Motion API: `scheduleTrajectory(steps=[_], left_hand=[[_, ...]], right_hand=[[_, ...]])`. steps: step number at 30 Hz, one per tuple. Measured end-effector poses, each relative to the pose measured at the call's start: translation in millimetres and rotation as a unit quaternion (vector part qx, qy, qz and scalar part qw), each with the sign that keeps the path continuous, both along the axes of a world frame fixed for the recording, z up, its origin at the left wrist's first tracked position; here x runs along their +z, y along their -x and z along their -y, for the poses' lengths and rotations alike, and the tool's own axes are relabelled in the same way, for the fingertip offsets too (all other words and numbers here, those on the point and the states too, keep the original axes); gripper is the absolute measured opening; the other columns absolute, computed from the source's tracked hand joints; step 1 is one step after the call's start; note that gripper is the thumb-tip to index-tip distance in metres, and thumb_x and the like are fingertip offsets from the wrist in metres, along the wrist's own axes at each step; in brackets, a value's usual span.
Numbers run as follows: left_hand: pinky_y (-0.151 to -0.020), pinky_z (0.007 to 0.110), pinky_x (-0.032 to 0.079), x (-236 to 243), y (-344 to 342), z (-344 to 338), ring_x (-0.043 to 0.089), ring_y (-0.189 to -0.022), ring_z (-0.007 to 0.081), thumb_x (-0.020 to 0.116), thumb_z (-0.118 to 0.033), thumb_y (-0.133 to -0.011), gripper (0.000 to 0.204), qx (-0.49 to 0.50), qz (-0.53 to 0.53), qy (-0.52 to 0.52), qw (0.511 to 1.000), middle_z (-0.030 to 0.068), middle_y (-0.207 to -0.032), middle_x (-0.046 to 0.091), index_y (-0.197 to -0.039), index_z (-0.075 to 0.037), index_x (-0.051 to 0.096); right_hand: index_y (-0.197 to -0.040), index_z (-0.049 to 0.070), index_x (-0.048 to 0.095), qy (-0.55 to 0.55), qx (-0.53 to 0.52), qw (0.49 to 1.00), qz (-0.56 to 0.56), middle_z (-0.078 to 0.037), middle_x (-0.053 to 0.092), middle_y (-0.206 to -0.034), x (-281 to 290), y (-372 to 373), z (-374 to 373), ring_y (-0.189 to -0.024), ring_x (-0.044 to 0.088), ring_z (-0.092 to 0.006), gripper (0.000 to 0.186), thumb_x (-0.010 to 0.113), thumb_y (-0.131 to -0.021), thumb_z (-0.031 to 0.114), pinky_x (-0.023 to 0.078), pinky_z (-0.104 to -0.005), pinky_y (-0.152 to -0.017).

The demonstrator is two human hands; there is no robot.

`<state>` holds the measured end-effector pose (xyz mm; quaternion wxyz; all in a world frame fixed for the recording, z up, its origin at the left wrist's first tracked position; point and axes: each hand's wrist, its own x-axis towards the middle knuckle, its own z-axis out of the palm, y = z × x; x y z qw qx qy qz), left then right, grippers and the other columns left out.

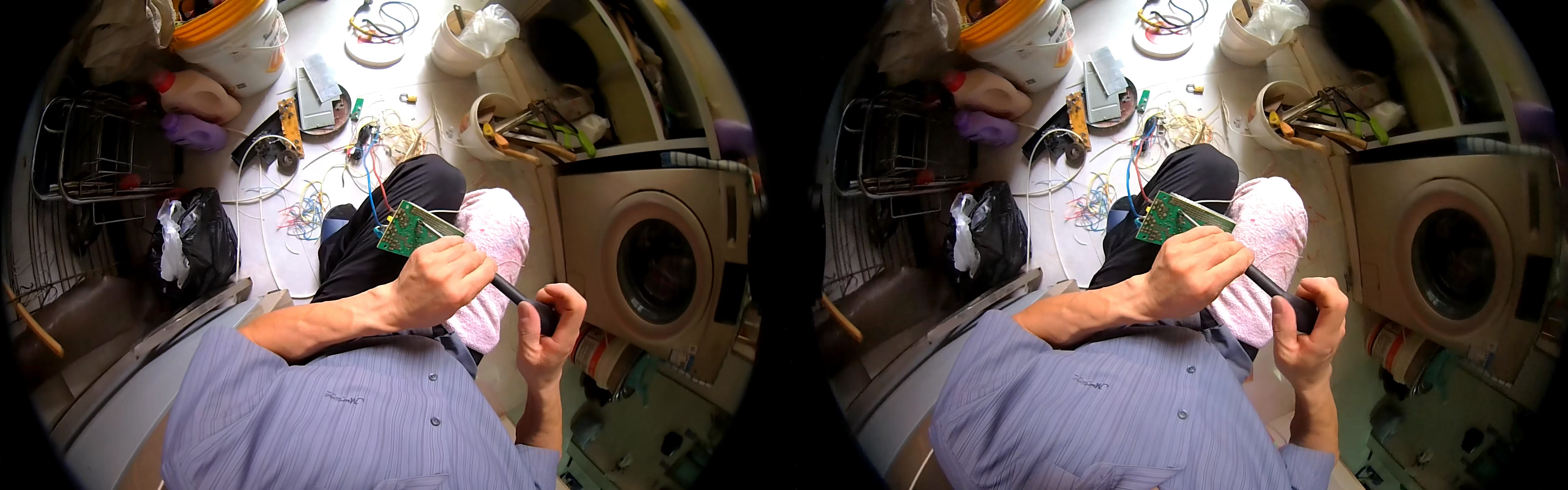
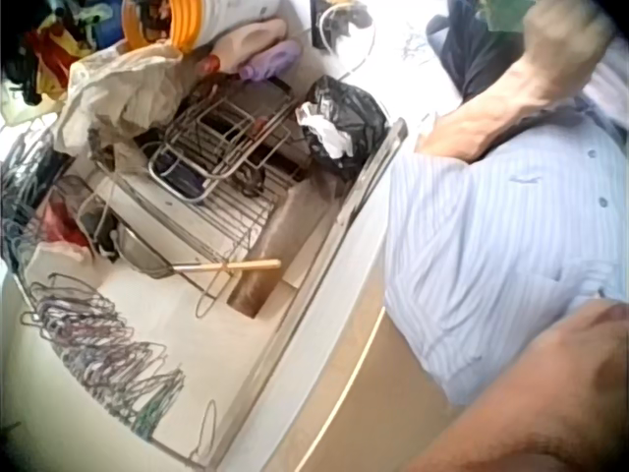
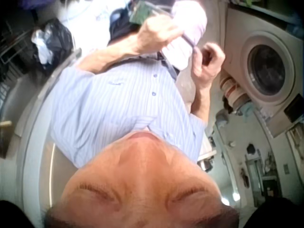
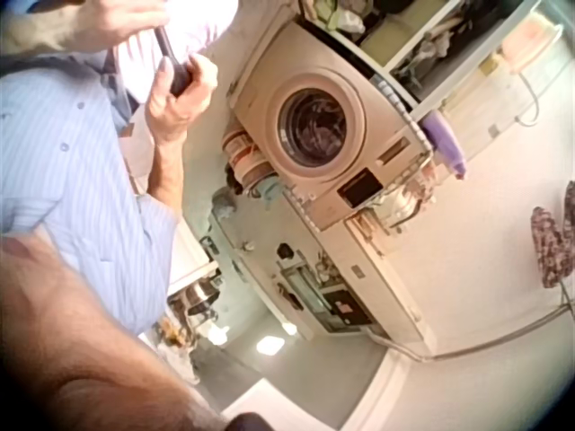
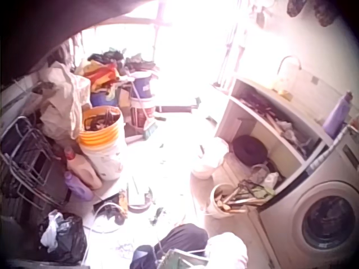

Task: The person uses a screwdriver to tighten screws on a circuit board and its plastic housing while sitting on the floor.

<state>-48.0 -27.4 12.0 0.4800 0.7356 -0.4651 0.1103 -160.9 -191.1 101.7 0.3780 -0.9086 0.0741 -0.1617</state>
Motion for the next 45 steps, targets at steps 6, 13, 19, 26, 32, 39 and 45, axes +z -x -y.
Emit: scheduleTrajectory(steps=[6, 13, 19, 26, 32, 39, 45], left_hand=[[-0.088, 0.04, 0.057, 1, -4, 1, 0.071, -0.093, 0.0295, 0.066, -0.008, -0.078, 0.031, 0.007, 0.006, 0.039, 0.999, 0.0152, -0.099, 0.07, -0.106, 0.005, 0.066], [-0.084, 0.04, 0.058, -6, -8, 1, 0.071, -0.087, 0.0289, 0.067, -0.004, -0.076, 0.027, 0.021, 0.006, 0.06, 0.998, 0.0147, -0.094, 0.07, -0.101, 0.004, 0.067], [-0.079, 0.039, 0.058, -11, -8, 3, 0.07, -0.083, 0.0271, 0.069, -0.003, -0.074, 0.024, 0.027, -0.014, 0.068, 0.997, 0.0115, -0.09, 0.07, -0.097, 0.003, 0.067], [-0.082, 0.041, 0.058, -3, -5, 5, 0.07, -0.086, 0.028, 0.067, -0.005, -0.076, 0.027, 0.062, -0.001, 0.047, 0.997, 0.0119, -0.095, 0.071, -0.102, 0.003, 0.068], [-0.085, 0.041, 0.058, -9, -11, 4, 0.071, -0.09, 0.0288, 0.067, -0.006, -0.079, 0.028, 0.041, -0.004, 0.06, 0.997, 0.0141, -0.098, 0.072, -0.105, 0.003, 0.069], [-0.084, 0.039, 0.058, -14, -15, 3, 0.072, -0.09, 0.0273, 0.069, -0.003, -0.077, 0.024, 0.037, -0.005, 0.075, 0.996, 0.0136, -0.095, 0.072, -0.1, 0.002, 0.07], [-0.08, 0.039, 0.057, -17, -16, 4, 0.07, -0.086, 0.0262, 0.07, -0.003, -0.076, 0.021, 0.031, -0.011, 0.093, 0.995, 0.0113, -0.09, 0.071, -0.097, 0.001, 0.069]], right_hand=[[-0.119, 0.002, 0.049, -0.062, 0.014, 0.997, 0.039, -0.008, 0.051, -0.095, -9, -8, 8, -0.077, 0.048, -0.0134, 0.04, 0.074, -0.087, 0.005, 0.041, -0.0262, -0.068], [-0.12, 0.0, 0.054, -0.019, -0.074, 0.997, 0.017, -0.006, 0.054, -0.077, -8, -13, -3, -0.065, 0.05, -0.0131, 0.04, 0.075, -0.091, 0.018, 0.04, -0.0269, -0.06], [-0.117, 0.001, 0.056, -0.042, -0.006, 0.998, 0.035, -0.005, 0.053, -0.076, -15, -15, 8, -0.066, 0.049, -0.0126, 0.039, 0.076, -0.091, 0.021, 0.041, -0.027, -0.06], [-0.124, 0.001, 0.051, -0.033, -0.05, 0.998, 0.008, -0.006, 0.052, -0.09, -6, -18, -1, -0.078, 0.05, -0.0125, 0.04, 0.072, -0.092, 0.011, 0.042, -0.0257, -0.07], [-0.123, 0.002, 0.051, -0.106, -0.027, 0.994, -0.014, -0.006, 0.049, -0.099, -8, -19, 13, -0.086, 0.048, -0.012, 0.041, 0.073, -0.09, 0.01, 0.041, -0.0253, -0.077], [-0.114, 0.002, 0.055, -0.058, -0.082, 0.994, -0.029, -0.005, 0.05, -0.093, -4, -24, 6, -0.081, 0.047, -0.0119, 0.033, 0.073, -0.09, 0.014, 0.04, -0.0253, -0.074], [-0.108, 0.002, 0.059, -0.008, -0.044, 0.999, -0.017, -0.006, 0.052, -0.087, -5, -25, 10, -0.074, 0.049, -0.0139, 0.026, 0.073, -0.092, 0.016, 0.043, -0.0273, -0.067]])
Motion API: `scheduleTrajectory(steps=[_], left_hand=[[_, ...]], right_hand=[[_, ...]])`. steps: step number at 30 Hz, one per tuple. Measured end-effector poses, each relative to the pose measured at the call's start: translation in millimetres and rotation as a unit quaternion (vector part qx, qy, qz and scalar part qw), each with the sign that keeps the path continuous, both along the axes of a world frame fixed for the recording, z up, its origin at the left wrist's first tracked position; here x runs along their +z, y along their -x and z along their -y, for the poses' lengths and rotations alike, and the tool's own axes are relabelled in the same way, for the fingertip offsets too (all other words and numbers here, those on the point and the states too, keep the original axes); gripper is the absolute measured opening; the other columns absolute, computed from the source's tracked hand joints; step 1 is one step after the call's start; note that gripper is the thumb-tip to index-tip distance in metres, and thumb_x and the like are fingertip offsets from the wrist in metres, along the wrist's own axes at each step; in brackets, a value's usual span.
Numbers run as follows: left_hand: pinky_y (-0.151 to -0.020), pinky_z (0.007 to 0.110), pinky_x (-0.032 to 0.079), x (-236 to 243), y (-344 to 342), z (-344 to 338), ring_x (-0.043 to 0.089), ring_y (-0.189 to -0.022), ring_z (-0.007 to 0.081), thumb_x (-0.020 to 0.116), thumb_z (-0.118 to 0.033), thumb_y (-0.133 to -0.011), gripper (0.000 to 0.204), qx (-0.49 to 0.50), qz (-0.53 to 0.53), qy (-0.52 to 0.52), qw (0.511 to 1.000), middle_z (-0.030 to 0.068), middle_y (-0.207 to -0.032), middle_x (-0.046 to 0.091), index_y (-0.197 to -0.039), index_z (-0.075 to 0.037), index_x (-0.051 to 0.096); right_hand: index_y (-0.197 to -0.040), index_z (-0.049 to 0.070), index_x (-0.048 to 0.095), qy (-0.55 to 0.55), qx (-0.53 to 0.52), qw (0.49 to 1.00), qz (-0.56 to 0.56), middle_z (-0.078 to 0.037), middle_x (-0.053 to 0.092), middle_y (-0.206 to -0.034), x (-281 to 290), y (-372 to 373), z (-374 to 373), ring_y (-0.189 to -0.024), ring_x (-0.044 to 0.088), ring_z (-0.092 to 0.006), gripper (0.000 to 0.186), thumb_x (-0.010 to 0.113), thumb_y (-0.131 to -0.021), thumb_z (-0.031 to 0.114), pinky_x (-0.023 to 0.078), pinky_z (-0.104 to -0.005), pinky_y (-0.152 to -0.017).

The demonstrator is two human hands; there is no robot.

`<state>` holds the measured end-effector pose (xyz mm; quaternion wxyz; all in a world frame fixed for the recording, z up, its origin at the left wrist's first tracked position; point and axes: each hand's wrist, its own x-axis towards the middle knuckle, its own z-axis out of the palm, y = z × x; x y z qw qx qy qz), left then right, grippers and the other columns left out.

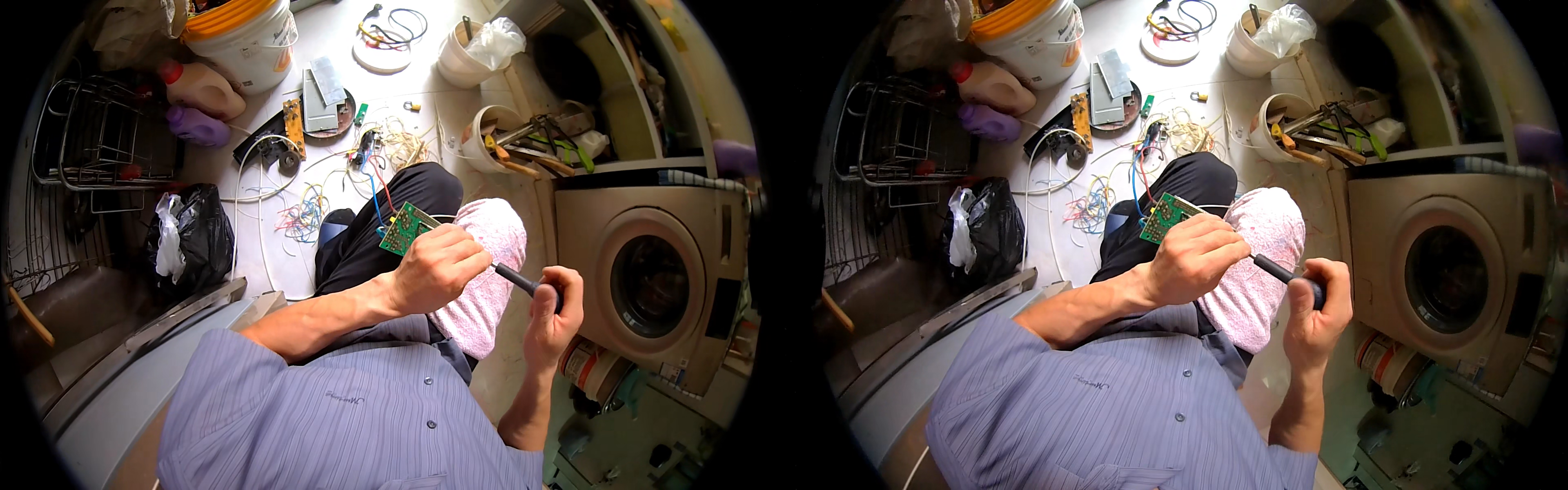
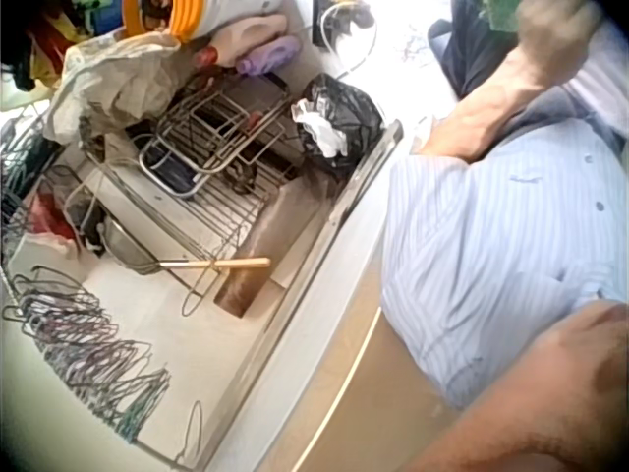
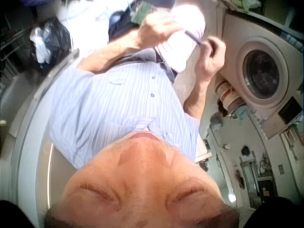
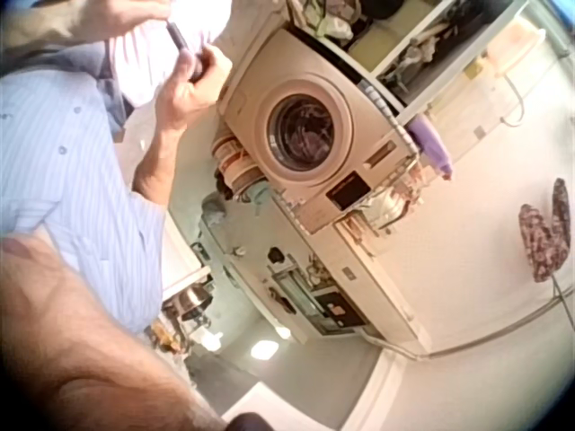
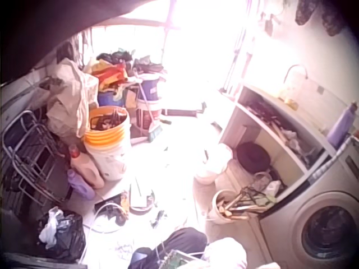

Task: The person uses a screwdriver to tighten screws on a circuit board and its plastic housing while sitting on the floor.

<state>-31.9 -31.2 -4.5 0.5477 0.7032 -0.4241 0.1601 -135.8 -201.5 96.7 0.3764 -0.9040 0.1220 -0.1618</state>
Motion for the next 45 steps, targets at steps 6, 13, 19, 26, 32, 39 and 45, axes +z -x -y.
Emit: scheduleTrajectory(steps=[6, 13, 19, 26, 32, 39, 45], left_hand=[[-0.08, 0.039, 0.054, 12, -14, -13, 0.068, -0.086, 0.0277, 0.066, -0.007, -0.082, 0.02, -0.08, -0.018, -0.146, 0.986, 0.0094, -0.089, 0.069, -0.102, -0.003, 0.068], [-0.081, 0.039, 0.054, 31, -91, -3, 0.066, -0.088, 0.0306, 0.073, -0.013, -0.083, 0.015, -0.371, -0.039, -0.205, 0.905, 0.0131, -0.086, 0.07, -0.095, -0.003, 0.074], [-0.079, 0.038, 0.053, 50, -112, 4, 0.065, -0.09, 0.0251, 0.076, -0.014, -0.08, 0.014, -0.412, -0.035, -0.26, 0.873, 0.009, -0.081, 0.069, -0.091, -0.005, 0.076], [-0.071, 0.038, 0.053, 55, -118, 11, 0.067, -0.082, 0.0257, 0.081, -0.018, -0.072, 0.019, -0.401, -0.11, -0.312, 0.855, 0.0092, -0.078, 0.065, -0.088, -0.007, 0.076], [-0.068, 0.037, 0.051, 56, -119, 9, 0.066, -0.079, 0.0236, 0.085, -0.018, -0.07, 0.019, -0.397, -0.109, -0.338, 0.846, 0.0079, -0.082, 0.064, -0.083, -0.008, 0.075], [-0.07, 0.038, 0.051, 46, -119, 8, 0.066, -0.081, 0.0258, 0.083, -0.018, -0.073, 0.022, -0.403, -0.12, -0.335, 0.843, 0.0089, -0.081, 0.067, -0.09, -0.006, 0.074], [-0.075, 0.038, 0.053, 52, -131, 3, 0.071, -0.082, 0.0265, 0.075, -0.017, -0.082, 0.025, -0.472, -0.138, -0.348, 0.798, 0.0115, -0.089, 0.074, -0.104, -0.006, 0.077]], right_hand=[[-0.112, 0.001, 0.057, 0.091, 0.068, 0.992, 0.046, -0.012, 0.056, -0.082, 1, -3, -9, -0.067, 0.055, -0.0208, 0.027, 0.072, -0.089, 0.005, 0.047, -0.0308, -0.061], [-0.117, 0.001, 0.057, 0.038, 0.142, 0.988, 0.045, -0.014, 0.06, -0.096, 22, -17, -5, -0.075, 0.06, -0.0254, 0.039, 0.077, -0.084, 0.004, 0.05, -0.033, -0.068], [-0.118, 0.001, 0.058, 0.197, 0.107, 0.974, 0.023, -0.015, 0.064, -0.084, 23, -26, -4, -0.068, 0.063, -0.0272, 0.038, 0.076, -0.086, 0.008, 0.051, -0.0361, -0.061], [-0.109, 0.001, 0.06, 0.019, 0.068, 0.997, 0.033, -0.01, 0.057, -0.083, 21, -34, -7, -0.07, 0.058, -0.0215, 0.034, 0.08, -0.084, 0.012, 0.048, -0.0307, -0.064], [-0.107, 0.002, 0.058, 0.102, 0.098, 0.989, 0.049, -0.013, 0.057, -0.084, 24, -35, -13, -0.071, 0.057, -0.0247, 0.031, 0.078, -0.084, 0.008, 0.049, -0.0326, -0.067], [-0.112, 0.002, 0.057, 0.052, 0.136, 0.989, 0.02, -0.015, 0.057, -0.086, 32, -36, -13, -0.073, 0.057, -0.0233, 0.035, 0.074, -0.082, 0.0, 0.049, -0.0334, -0.069], [-0.114, 0.001, 0.057, 0.092, 0.155, 0.984, 0.001, -0.015, 0.059, -0.088, 31, -29, -3, -0.072, 0.057, -0.0247, 0.033, 0.07, -0.084, -0.001, 0.048, -0.0339, -0.068]])
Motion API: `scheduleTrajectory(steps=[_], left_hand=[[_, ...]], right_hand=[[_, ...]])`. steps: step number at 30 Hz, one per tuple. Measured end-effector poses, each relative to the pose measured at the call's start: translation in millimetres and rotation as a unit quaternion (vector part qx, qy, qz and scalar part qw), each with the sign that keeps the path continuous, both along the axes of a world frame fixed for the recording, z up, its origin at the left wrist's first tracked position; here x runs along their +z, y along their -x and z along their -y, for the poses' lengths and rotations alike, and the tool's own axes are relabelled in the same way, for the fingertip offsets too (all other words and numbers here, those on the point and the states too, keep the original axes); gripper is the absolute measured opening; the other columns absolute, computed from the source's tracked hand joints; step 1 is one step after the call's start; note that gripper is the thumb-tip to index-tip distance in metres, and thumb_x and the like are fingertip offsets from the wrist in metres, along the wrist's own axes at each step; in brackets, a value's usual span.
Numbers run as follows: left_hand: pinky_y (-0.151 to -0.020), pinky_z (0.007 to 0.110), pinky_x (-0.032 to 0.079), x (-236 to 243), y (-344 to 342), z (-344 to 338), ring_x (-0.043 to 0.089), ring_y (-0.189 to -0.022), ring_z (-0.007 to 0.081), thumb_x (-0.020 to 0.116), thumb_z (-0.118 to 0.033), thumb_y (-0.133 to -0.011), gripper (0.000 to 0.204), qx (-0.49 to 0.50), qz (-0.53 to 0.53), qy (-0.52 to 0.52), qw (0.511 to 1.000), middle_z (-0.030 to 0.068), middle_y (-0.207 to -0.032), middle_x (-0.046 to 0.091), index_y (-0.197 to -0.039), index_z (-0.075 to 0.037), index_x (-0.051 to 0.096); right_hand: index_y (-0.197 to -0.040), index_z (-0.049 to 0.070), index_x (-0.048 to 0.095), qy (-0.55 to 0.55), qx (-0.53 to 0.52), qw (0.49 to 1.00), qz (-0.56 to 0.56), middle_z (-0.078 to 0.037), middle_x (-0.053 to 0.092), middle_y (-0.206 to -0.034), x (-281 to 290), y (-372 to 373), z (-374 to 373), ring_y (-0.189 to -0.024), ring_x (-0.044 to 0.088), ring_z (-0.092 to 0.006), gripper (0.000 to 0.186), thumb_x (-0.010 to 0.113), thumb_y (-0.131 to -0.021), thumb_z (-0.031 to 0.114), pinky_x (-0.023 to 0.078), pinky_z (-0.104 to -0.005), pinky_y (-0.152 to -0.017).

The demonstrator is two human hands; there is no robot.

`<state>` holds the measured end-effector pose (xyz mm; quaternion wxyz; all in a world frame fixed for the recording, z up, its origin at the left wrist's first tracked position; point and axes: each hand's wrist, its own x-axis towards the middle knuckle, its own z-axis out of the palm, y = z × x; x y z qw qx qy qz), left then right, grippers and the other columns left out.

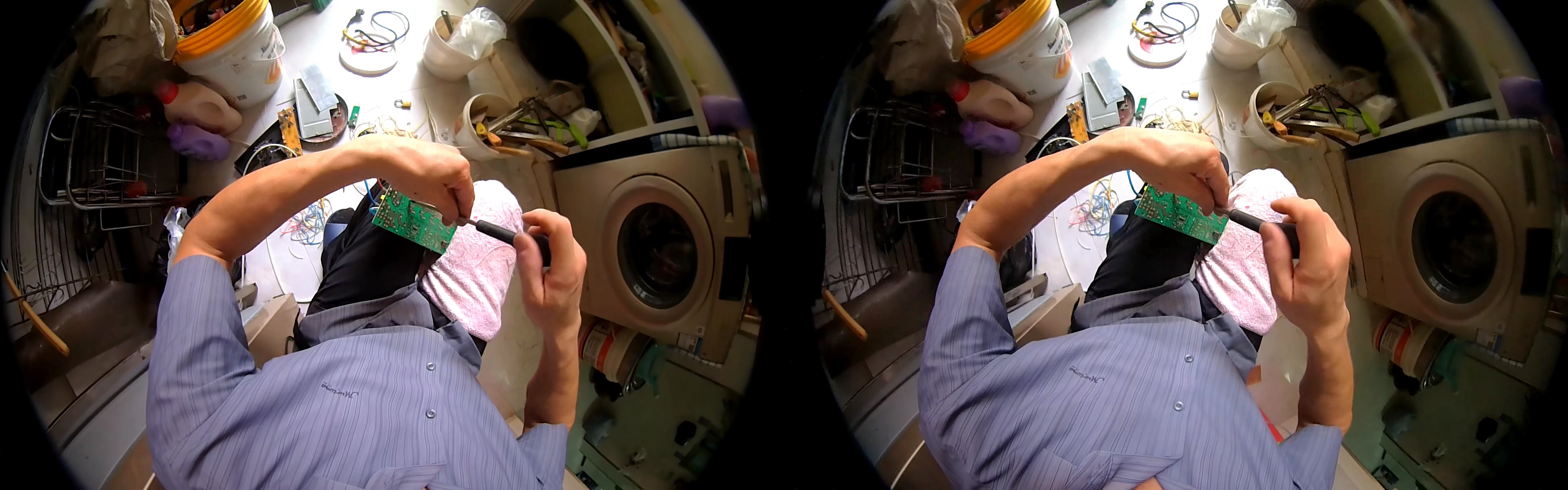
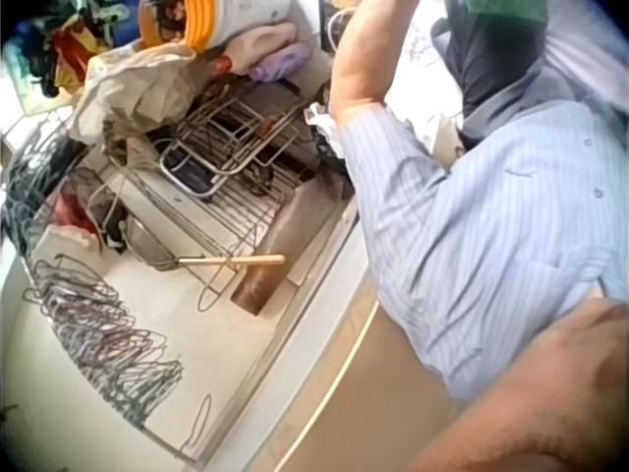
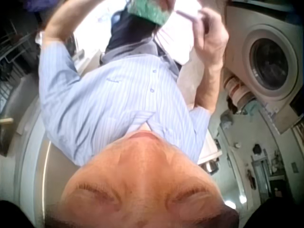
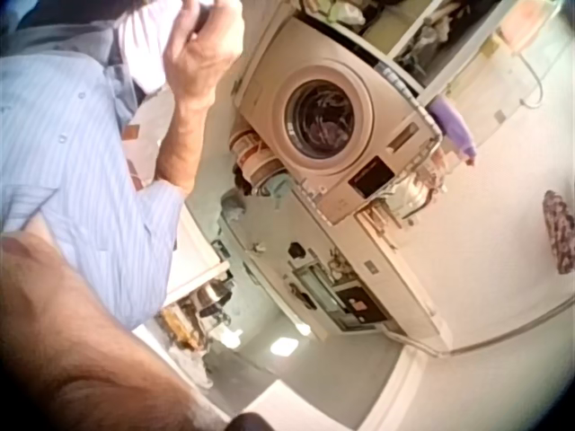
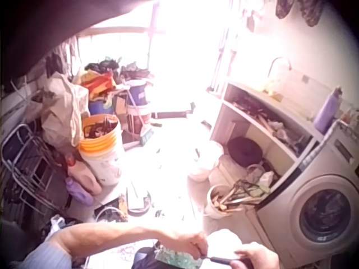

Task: The person uses a screwdriver to tighten screws on a circuit board and its plastic housing while sitting on the floor.

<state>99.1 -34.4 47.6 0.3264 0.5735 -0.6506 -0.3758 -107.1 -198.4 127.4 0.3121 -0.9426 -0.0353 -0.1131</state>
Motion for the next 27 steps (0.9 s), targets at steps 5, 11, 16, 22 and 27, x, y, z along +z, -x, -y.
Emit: scheduleTrajectory(steps=[5, 11, 16, 22, 27], left_hand=[[-0.073, 0.037, 0.053, 7, 5, 1, 0.071, -0.08, 0.0247, 0.076, -0.016, -0.079, 0.023, 0.034, 0.044, -0.006, 0.998, 0.0108, -0.087, 0.073, -0.101, -0.007, 0.078], [-0.073, 0.037, 0.053, -1, 3, 6, 0.071, -0.08, 0.0244, 0.077, -0.016, -0.078, 0.024, 0.023, 0.047, -0.006, 0.999, 0.0107, -0.087, 0.074, -0.101, -0.008, 0.078], [-0.073, 0.038, 0.053, -1, 4, 5, 0.071, -0.08, 0.024, 0.077, -0.015, -0.078, 0.026, 0.008, 0.054, -0.015, 0.998, 0.0111, -0.088, 0.074, -0.102, -0.007, 0.077], [-0.071, 0.037, 0.053, 7, 7, 8, 0.071, -0.079, 0.0233, 0.08, -0.016, -0.075, 0.024, 0.043, 0.061, -0.033, 0.997, 0.0105, -0.086, 0.073, -0.097, -0.007, 0.078], [-0.068, 0.036, 0.053, 4, 7, 5, 0.069, -0.075, 0.0237, 0.082, -0.013, -0.071, 0.02, 0.048, 0.052, -0.021, 0.997, 0.0096, -0.08, 0.07, -0.088, -0.006, 0.076]], right_hand=[[-0.113, 0.002, 0.06, -0.129, 0.014, 0.991, 0.032, -0.016, 0.061, -0.09, -1, -2, -10, -0.074, 0.059, -0.0276, 0.031, 0.071, -0.085, 0.0, 0.048, -0.0323, -0.068], [-0.114, 0.002, 0.061, -0.022, -0.045, 0.999, -0.007, -0.016, 0.064, -0.092, -8, 4, 0, -0.075, 0.062, -0.0268, 0.034, 0.075, -0.083, 0.003, 0.05, -0.0336, -0.067], [-0.122, 0.002, 0.061, -0.11, -0.018, 0.994, 0.019, -0.016, 0.063, -0.09, -5, 4, 0, -0.077, 0.064, -0.0277, 0.041, 0.077, -0.085, 0.007, 0.052, -0.0354, -0.069], [-0.13, 0.001, 0.056, 0.043, -0.113, 0.993, 0.004, -0.013, 0.06, -0.083, -11, 3, 3, -0.069, 0.06, -0.0253, 0.053, 0.079, -0.084, 0.008, 0.049, -0.0342, -0.062], [-0.125, 0.001, 0.057, -0.099, -0.021, 0.993, 0.057, -0.011, 0.051, -0.088, -8, 3, -9, -0.074, 0.053, -0.0207, 0.046, 0.074, -0.083, 0.002, 0.047, -0.0311, -0.069]])
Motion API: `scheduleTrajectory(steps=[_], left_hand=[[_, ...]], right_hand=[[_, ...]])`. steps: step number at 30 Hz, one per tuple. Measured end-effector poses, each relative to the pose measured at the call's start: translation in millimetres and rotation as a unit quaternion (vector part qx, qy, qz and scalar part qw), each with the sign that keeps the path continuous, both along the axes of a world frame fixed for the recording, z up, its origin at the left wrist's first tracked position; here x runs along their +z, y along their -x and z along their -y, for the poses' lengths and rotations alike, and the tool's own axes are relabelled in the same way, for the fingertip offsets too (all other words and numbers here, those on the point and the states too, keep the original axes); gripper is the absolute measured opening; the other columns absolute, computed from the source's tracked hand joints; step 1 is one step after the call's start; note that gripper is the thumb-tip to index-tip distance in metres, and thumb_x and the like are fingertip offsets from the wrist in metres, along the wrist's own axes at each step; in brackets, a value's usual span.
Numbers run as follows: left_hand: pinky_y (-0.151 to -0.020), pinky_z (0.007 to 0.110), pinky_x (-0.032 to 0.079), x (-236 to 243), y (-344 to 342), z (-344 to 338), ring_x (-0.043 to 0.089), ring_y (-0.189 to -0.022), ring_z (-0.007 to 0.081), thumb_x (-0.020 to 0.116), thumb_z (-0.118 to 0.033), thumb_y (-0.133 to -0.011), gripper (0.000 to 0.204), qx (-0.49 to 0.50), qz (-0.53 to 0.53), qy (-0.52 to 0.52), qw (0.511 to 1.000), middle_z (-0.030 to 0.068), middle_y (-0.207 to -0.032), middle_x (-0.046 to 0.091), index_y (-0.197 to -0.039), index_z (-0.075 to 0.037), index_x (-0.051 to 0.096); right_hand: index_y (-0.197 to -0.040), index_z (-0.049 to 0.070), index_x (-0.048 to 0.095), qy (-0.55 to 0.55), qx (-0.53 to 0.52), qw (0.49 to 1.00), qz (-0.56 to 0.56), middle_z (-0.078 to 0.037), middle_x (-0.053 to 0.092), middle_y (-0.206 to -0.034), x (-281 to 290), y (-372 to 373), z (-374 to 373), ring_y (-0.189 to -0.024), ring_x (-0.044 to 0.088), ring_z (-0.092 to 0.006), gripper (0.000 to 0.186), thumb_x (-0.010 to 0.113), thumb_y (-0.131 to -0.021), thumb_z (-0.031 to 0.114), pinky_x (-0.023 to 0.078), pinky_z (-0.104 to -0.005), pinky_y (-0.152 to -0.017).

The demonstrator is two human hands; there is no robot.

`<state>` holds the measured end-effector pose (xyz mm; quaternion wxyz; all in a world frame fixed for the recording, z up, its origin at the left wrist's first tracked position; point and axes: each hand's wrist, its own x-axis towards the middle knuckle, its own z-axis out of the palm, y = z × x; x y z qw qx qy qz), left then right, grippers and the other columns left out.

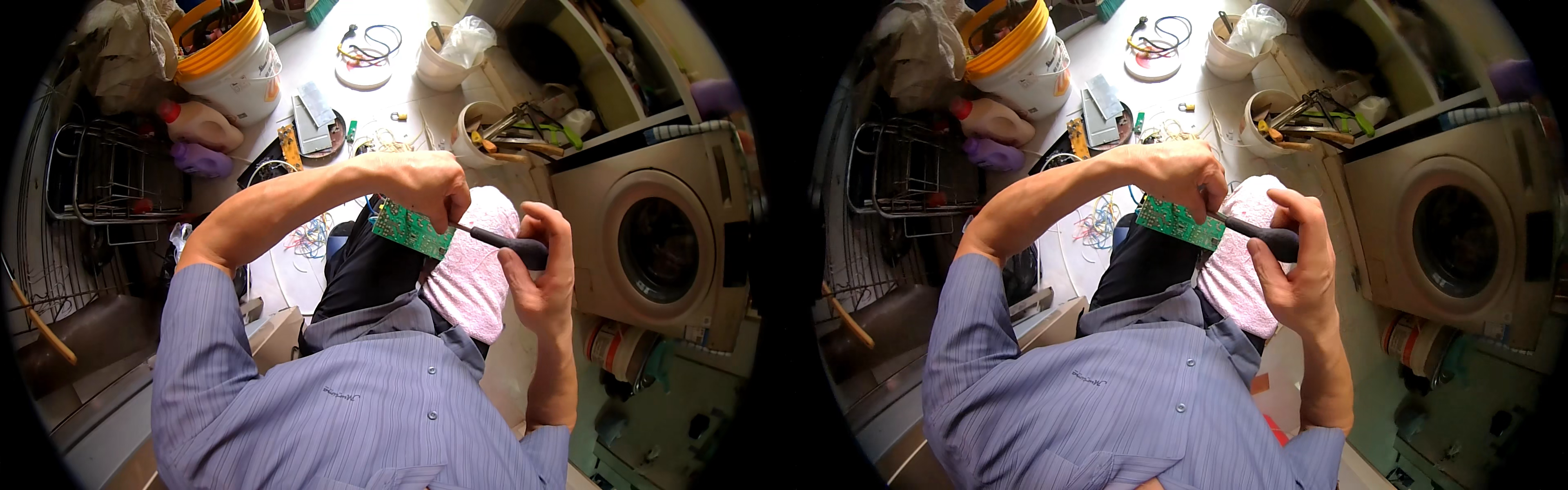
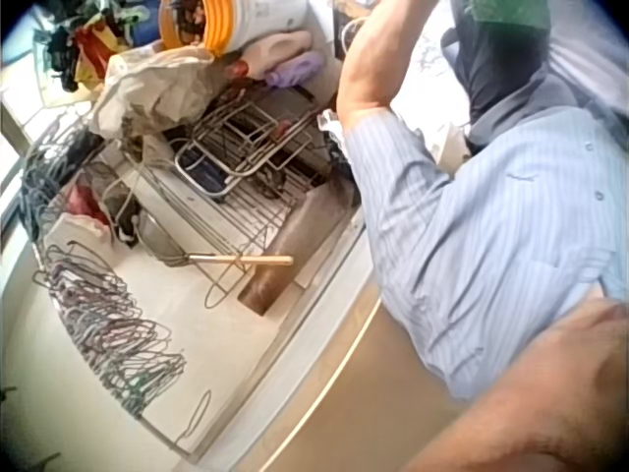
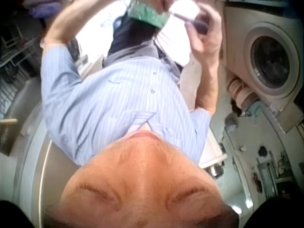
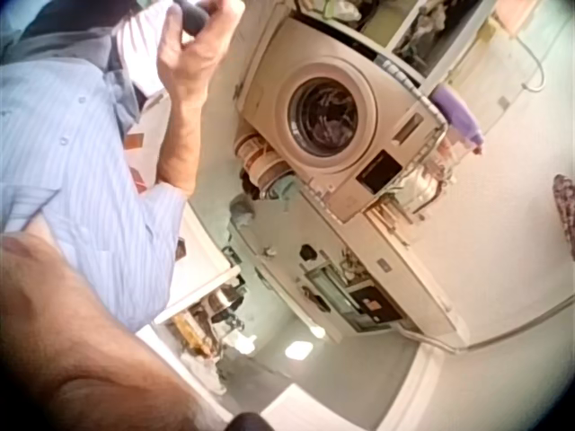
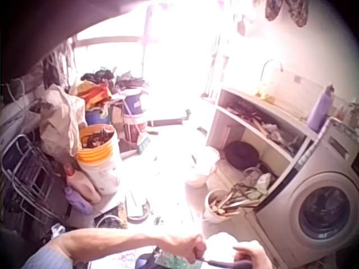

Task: The person uses a screwdriver to tighten screws on a circuit board and its plastic housing while sitting on the floor.

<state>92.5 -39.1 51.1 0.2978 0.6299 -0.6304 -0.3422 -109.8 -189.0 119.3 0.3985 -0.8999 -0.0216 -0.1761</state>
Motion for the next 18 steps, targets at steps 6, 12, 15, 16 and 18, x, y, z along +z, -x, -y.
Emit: scheduleTrajectory(steps=[6, 12, 15, 16, 18], left_hand=[[-0.066, 0.037, 0.052, -11, 2, 10, 0.068, -0.073, 0.0241, 0.083, -0.011, -0.069, 0.02, -0.01, 0.008, 0.009, 1.0, 0.0094, -0.076, 0.067, -0.083, -0.004, 0.071], [-0.067, 0.038, 0.052, -7, 6, 7, 0.067, -0.073, 0.024, 0.083, -0.01, -0.068, 0.023, -0.002, 0.013, 0.02, 1.0, 0.0095, -0.075, 0.066, -0.086, -0.003, 0.07], [-0.068, 0.037, 0.052, -9, 7, 10, 0.068, -0.075, 0.0238, 0.082, -0.012, -0.071, 0.023, -0.013, 0.015, -0.001, 1.0, 0.0102, -0.079, 0.069, -0.088, -0.003, 0.07], [-0.069, 0.037, 0.053, -9, 5, 9, 0.069, -0.077, 0.0237, 0.082, -0.014, -0.072, 0.024, -0.014, -0.004, -0.009, 1.0, 0.0105, -0.081, 0.07, -0.091, -0.003, 0.071], [-0.072, 0.036, 0.053, -10, 0, 5, 0.07, -0.08, 0.0235, 0.081, -0.016, -0.074, 0.027, -0.017, -0.042, -0.026, 0.999, 0.0109, -0.085, 0.071, -0.097, -0.004, 0.073]], right_hand=[[-0.112, 0.002, 0.064, 0.15, -0.083, 0.985, 0.005, -0.013, 0.059, -0.077, -14, 2, 14, -0.063, 0.059, -0.0249, 0.025, 0.071, -0.092, 0.013, 0.049, -0.0354, -0.061], [-0.119, 0.004, 0.06, 0.023, -0.083, 0.996, -0.027, -0.008, 0.058, -0.079, -10, 4, 9, -0.068, 0.058, -0.0189, 0.036, 0.075, -0.086, 0.006, 0.047, -0.0312, -0.062], [-0.122, 0.004, 0.056, -0.09, -0.034, 0.993, -0.065, -0.003, 0.051, -0.09, -14, 12, 18, -0.079, 0.049, -0.01, 0.045, 0.078, -0.083, 0.004, 0.043, -0.0242, -0.071], [-0.123, 0.003, 0.056, -0.079, -0.03, 0.996, -0.041, -0.003, 0.053, -0.088, -16, 11, 17, -0.078, 0.051, -0.0112, 0.045, 0.078, -0.083, 0.005, 0.044, -0.0251, -0.07], [-0.123, 0.003, 0.056, -0.059, -0.022, 0.998, 0.007, -0.005, 0.055, -0.085, -18, 9, 16, -0.074, 0.054, -0.0137, 0.043, 0.077, -0.085, 0.006, 0.046, -0.027, -0.067]])
